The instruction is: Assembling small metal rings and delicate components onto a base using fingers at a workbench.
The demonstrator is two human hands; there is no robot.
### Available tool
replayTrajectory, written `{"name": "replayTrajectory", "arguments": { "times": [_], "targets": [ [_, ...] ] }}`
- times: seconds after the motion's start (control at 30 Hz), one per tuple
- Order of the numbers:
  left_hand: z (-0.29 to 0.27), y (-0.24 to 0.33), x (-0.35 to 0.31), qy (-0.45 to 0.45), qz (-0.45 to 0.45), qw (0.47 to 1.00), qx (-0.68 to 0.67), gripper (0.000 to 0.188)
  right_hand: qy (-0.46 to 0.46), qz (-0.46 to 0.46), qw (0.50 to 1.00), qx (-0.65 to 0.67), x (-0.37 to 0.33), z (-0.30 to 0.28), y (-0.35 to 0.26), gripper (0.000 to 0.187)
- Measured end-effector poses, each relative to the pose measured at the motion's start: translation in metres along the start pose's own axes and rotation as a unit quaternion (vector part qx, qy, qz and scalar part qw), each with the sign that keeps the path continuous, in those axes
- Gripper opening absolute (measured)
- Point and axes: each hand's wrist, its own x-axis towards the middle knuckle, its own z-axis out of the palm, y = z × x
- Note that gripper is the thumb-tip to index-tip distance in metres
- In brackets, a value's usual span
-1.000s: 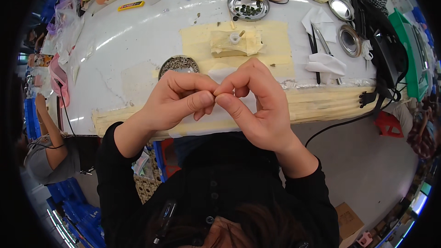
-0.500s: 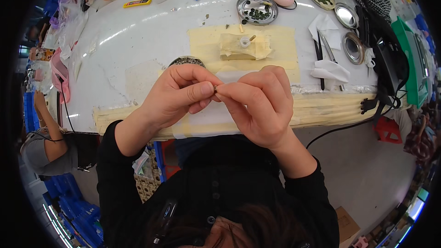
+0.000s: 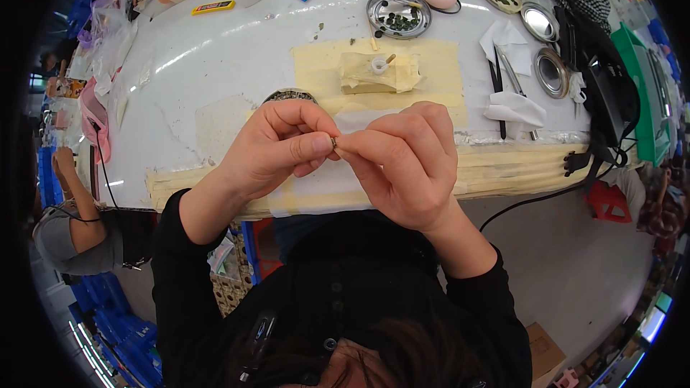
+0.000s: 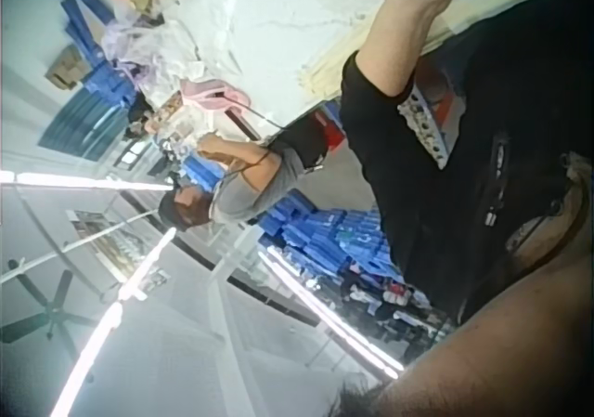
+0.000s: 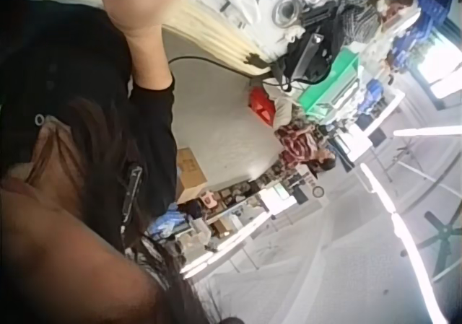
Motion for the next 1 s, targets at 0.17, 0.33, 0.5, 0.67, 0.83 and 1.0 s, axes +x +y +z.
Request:
{"name": "replayTrajectory", "arguments": {
  "times": [0.17,0.33,0.5,0.67,0.83,1.0],
  "targets": [
    [0.001,0.004,-0.004,0.000,0.038,0.997,0.066,0.011,-0.038,0.135,0.978,0.153,0.003,-0.004,-0.005,0.022],
    [0.001,0.005,-0.005,-0.015,0.040,0.996,0.083,0.013,-0.077,0.200,0.935,0.281,-0.001,-0.008,0.002,0.018],
    [0.002,0.004,-0.005,-0.004,0.040,0.996,0.078,0.013,-0.054,0.168,0.955,0.237,-0.002,-0.004,0.000,0.021],
    [0.001,0.002,-0.003,0.002,0.035,0.998,0.061,0.011,-0.020,0.057,0.991,0.124,-0.003,0.001,0.002,0.028],
    [-0.001,-0.002,-0.002,0.007,0.026,0.999,0.047,0.010,-0.001,-0.032,0.999,0.019,-0.007,0.001,0.003,0.032],
    [0.001,-0.002,-0.001,0.026,0.017,0.998,0.063,0.014,-0.006,0.061,0.996,0.062,-0.004,-0.005,0.004,0.023]
  ]
}}
